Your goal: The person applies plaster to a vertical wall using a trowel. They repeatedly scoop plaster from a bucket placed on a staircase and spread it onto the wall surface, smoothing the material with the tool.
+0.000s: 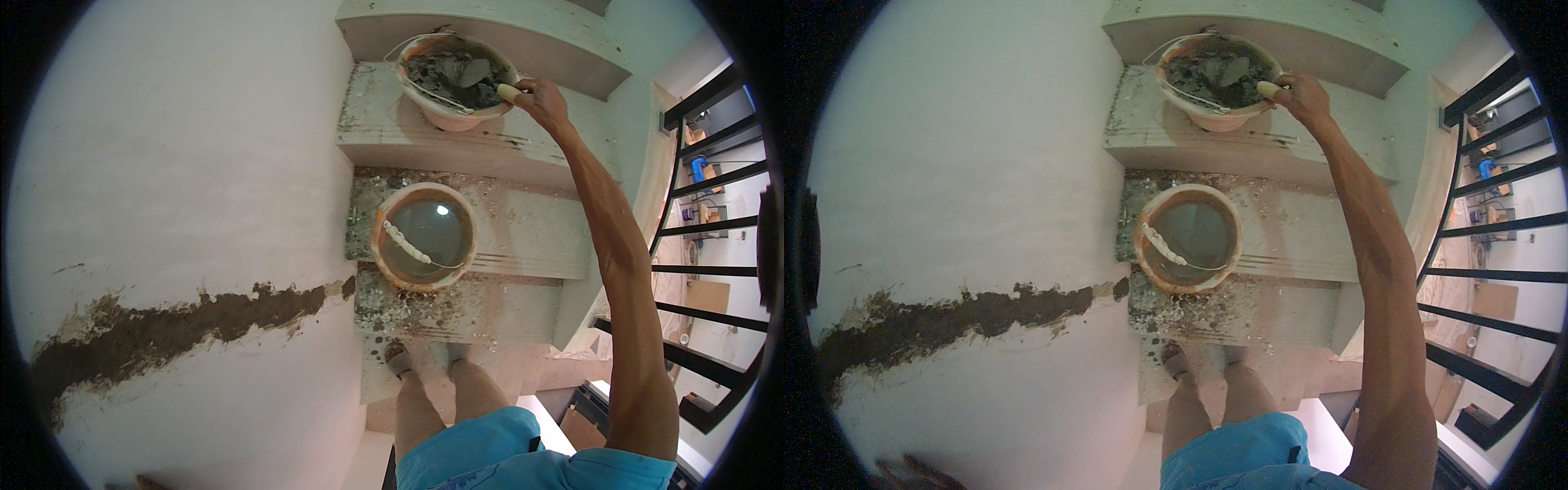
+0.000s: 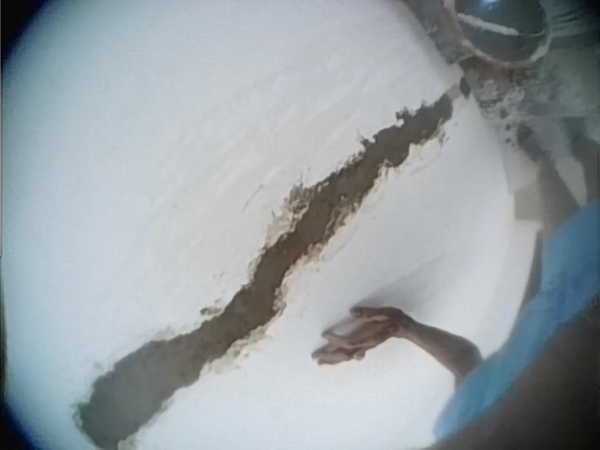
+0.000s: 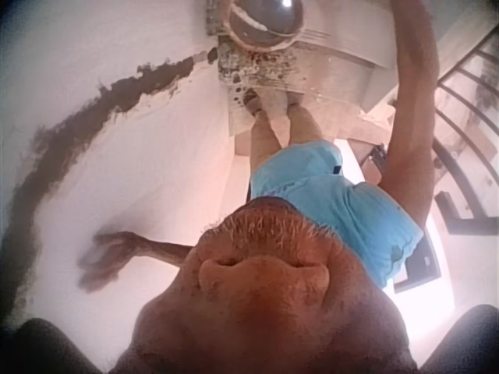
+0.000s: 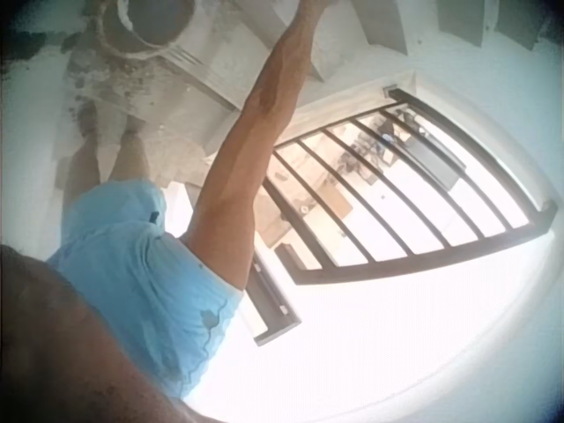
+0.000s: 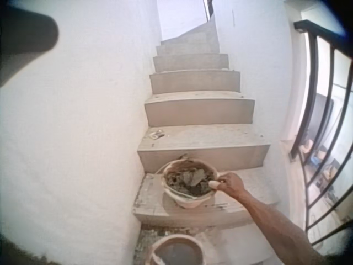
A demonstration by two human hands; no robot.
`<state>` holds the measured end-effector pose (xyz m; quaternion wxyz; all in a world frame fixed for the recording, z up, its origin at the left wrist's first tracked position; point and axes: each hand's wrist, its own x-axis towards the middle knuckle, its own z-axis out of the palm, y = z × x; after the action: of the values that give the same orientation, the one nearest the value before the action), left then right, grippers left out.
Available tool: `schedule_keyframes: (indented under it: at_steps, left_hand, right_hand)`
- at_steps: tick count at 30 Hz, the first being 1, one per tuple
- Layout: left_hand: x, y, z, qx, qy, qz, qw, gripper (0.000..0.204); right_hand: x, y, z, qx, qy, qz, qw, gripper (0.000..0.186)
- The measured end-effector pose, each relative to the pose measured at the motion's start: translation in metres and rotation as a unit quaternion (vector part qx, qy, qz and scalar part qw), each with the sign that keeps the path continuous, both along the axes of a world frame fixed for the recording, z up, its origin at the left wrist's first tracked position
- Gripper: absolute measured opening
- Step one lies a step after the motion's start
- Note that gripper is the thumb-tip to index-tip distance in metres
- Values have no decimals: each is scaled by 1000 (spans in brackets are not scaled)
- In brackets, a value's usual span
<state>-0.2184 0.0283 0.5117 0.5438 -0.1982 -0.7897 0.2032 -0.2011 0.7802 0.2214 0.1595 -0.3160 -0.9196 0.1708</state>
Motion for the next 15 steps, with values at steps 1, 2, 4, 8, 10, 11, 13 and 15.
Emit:
schedule_keyframes:
  at_steps: [1,2,4,8,10,11,13,15]
  left_hand:
    - [0,0,1,-3,-2,-2,1000,61]
    - [0,0,1,-5,-3,-3,1000,62]
    - [0,-3,0,-9,-2,0,1000,63]
    - [0,-7,-2,-14,-11,7,1000,64]
    - [-2,-4,-4,-12,-11,7,1000,62]
    - [-3,-1,-6,-12,-3,11,1000,59]
    - [-2,-4,-4,-12,20,4,1000,50]
    - [-1,-20,7,-19,49,-14,998,36]
  right_hand:
    - [3,-1,0,-26,19,-3,999,43]
    - [8,-2,0,-52,38,-7,998,41]
    - [15,-10,2,-110,80,-15,991,38]
    - [35,-41,23,-237,144,-23,961,39]
    - [46,-63,30,-275,159,-13,948,39]
    - [52,-77,31,-284,164,-3,945,40]
    - [66,-109,32,-298,170,31,939,40]
    - [82,-148,36,-310,168,81,932,41]
